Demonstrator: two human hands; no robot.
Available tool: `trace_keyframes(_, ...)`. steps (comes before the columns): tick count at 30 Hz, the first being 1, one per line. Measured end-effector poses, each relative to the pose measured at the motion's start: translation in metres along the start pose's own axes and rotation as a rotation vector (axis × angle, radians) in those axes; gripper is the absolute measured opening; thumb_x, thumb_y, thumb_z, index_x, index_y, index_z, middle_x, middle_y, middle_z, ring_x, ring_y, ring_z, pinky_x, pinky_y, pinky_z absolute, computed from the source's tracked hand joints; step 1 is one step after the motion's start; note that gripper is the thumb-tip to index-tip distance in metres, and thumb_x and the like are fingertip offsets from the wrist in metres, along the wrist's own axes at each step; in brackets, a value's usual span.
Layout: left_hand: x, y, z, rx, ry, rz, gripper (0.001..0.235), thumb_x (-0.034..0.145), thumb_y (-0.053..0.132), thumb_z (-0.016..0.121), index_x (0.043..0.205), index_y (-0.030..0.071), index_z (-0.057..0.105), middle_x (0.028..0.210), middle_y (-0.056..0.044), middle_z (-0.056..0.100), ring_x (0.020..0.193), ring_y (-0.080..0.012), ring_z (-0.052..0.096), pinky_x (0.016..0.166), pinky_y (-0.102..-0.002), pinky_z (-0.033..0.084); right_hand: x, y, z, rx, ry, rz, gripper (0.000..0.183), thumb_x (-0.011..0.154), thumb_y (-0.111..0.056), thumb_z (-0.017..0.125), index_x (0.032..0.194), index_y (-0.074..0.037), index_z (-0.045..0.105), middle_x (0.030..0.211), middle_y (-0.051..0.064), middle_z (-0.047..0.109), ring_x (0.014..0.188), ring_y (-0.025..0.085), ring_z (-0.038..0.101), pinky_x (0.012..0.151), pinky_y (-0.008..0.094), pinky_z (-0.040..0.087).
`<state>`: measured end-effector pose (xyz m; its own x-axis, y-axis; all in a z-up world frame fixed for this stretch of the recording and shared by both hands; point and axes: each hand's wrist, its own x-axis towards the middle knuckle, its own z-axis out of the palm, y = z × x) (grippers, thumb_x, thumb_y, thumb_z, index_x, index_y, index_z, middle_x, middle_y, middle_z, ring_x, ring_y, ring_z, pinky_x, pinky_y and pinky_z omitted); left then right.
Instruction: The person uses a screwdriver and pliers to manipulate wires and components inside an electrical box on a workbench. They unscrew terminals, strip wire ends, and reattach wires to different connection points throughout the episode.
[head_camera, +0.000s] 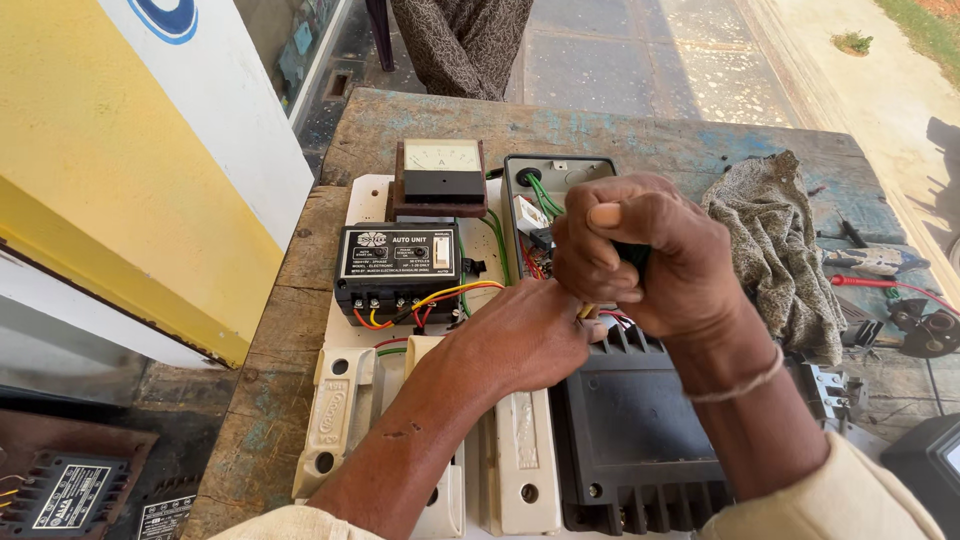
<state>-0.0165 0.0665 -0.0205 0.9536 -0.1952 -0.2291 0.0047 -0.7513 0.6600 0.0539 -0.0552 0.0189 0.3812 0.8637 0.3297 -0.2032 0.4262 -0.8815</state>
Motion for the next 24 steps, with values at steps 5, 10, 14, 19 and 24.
trace_keyframes(5, -0.001, 0.006, -0.002, -0.002, 0.045, 0.023, 0.029, 0.095, 0.028, 0.054, 0.099, 0.004, 0.069, 0.087, -0.022, 0.073, 0.083, -0.038, 0.072, 0.079, -0.05, 0.056, -0.011, 0.028, 0.024, -0.396, 1.002, -0.331, 0.032, 0.103, -0.028, 0.05, 0.075, -0.013, 0.048, 0.057, -0.001, 0.04, 0.045, 0.008, 0.034, 0.04, 0.025, 0.028)
trace_keyframes(10, 0.0, 0.005, 0.001, 0.036, -0.022, -0.054, 0.037, 0.101, 0.026, 0.049, 0.09, -0.002, 0.07, 0.079, -0.023, 0.074, 0.072, -0.0343, 0.077, 0.077, -0.046, 0.062, -0.004, -0.005, -0.006, -0.177, 0.022, -0.134, 0.039, 0.11, -0.031, 0.054, 0.078, -0.008, 0.051, 0.065, 0.004, 0.046, 0.051, 0.013, 0.043, 0.048, 0.031, 0.04)
trace_keyframes(14, 0.007, -0.001, -0.002, -0.017, 0.071, 0.057, 0.026, 0.095, 0.023, 0.053, 0.095, 0.002, 0.068, 0.08, -0.02, 0.074, 0.076, -0.0328, 0.075, 0.08, -0.046, 0.057, -0.005, 0.006, 0.016, -0.26, 0.455, -0.245, 0.036, 0.104, -0.03, 0.051, 0.074, -0.01, 0.048, 0.058, 0.0, 0.041, 0.044, 0.008, 0.033, 0.04, 0.026, 0.03)
trace_keyframes(19, 0.003, 0.008, 0.002, -0.006, 0.014, -0.021, 0.025, 0.092, 0.022, 0.054, 0.093, 0.005, 0.072, 0.084, -0.016, 0.075, 0.079, -0.0301, 0.075, 0.08, -0.046, 0.058, -0.007, 0.029, 0.027, -0.471, 0.784, -0.332, 0.035, 0.106, -0.033, 0.053, 0.08, -0.01, 0.051, 0.062, 0.002, 0.044, 0.049, 0.011, 0.037, 0.044, 0.028, 0.032)
trace_keyframes(24, 0.005, 0.006, 0.003, -0.003, -0.015, -0.063, 0.027, 0.098, 0.025, 0.049, 0.104, 0.005, 0.066, 0.08, -0.02, 0.074, 0.078, -0.0353, 0.075, 0.083, -0.048, 0.056, 0.001, -0.014, 0.003, -0.054, -0.067, 0.051, 0.039, 0.097, -0.038, 0.065, 0.075, -0.008, 0.054, 0.06, 0.002, 0.048, 0.044, 0.013, 0.042, 0.041, 0.03, 0.036)
